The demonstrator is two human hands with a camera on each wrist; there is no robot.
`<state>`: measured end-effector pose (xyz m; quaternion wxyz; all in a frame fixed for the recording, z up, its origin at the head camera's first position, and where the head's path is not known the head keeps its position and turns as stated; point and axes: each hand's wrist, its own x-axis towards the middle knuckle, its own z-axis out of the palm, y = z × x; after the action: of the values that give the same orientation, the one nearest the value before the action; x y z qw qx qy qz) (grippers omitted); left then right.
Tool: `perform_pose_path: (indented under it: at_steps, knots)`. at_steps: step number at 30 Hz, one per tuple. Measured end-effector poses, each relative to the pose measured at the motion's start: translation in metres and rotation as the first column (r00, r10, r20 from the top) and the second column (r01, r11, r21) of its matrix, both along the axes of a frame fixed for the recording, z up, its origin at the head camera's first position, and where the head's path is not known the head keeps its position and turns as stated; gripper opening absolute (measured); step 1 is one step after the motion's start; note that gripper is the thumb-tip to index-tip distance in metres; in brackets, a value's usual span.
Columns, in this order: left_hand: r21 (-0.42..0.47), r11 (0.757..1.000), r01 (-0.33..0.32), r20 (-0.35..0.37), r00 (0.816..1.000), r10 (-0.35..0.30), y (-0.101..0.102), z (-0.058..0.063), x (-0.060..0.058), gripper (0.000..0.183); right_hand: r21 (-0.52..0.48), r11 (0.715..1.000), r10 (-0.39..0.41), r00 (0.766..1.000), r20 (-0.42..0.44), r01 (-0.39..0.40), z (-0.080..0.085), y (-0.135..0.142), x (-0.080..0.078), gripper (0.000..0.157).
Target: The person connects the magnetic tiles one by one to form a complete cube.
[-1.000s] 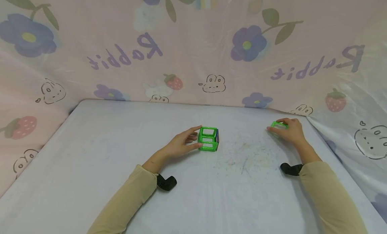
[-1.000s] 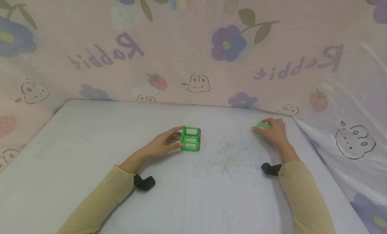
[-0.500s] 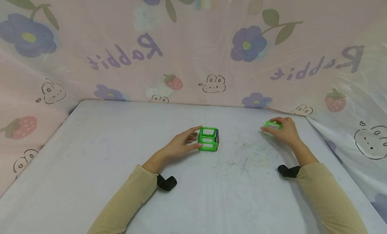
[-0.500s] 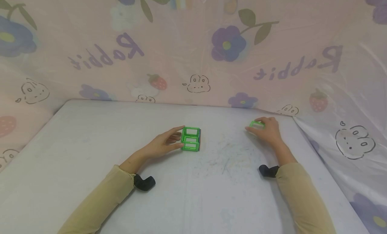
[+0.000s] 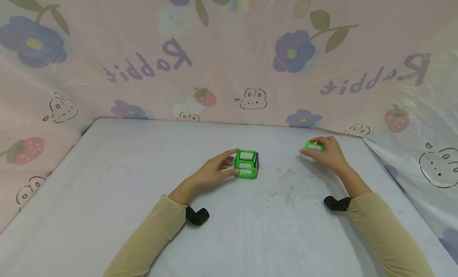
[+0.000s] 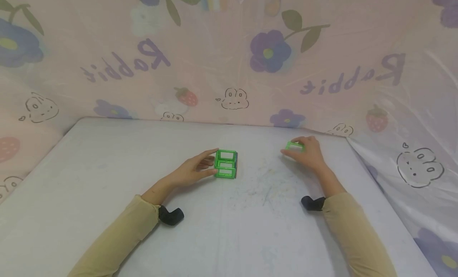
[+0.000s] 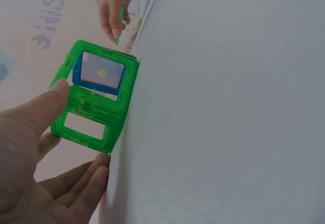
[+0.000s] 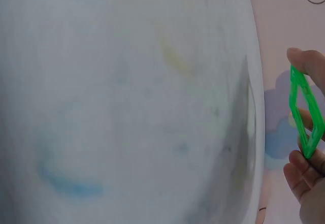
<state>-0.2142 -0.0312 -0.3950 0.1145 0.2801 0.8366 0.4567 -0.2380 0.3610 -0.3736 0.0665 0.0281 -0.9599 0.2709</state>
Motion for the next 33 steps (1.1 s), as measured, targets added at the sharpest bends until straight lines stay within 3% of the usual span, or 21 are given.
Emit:
perform_pose_path:
  at_steps: [24, 33]
  knots:
    - [0.006, 1.0, 0.008, 0.012, 1.0, -0.008, 0.0, 0.003, 0.0, 0.068, -0.027, 0.991, 0.131, 0.99, -0.058, -0.133, 0.003, -0.038, 0.0, 0.053]
    - [0.001, 1.0, 0.005, 0.02, 1.0, -0.005, 0.0, 0.001, 0.0, 0.068, -0.064, 0.988, 0.14, 0.989, -0.046, -0.143, 0.001, -0.051, 0.0, 0.054]
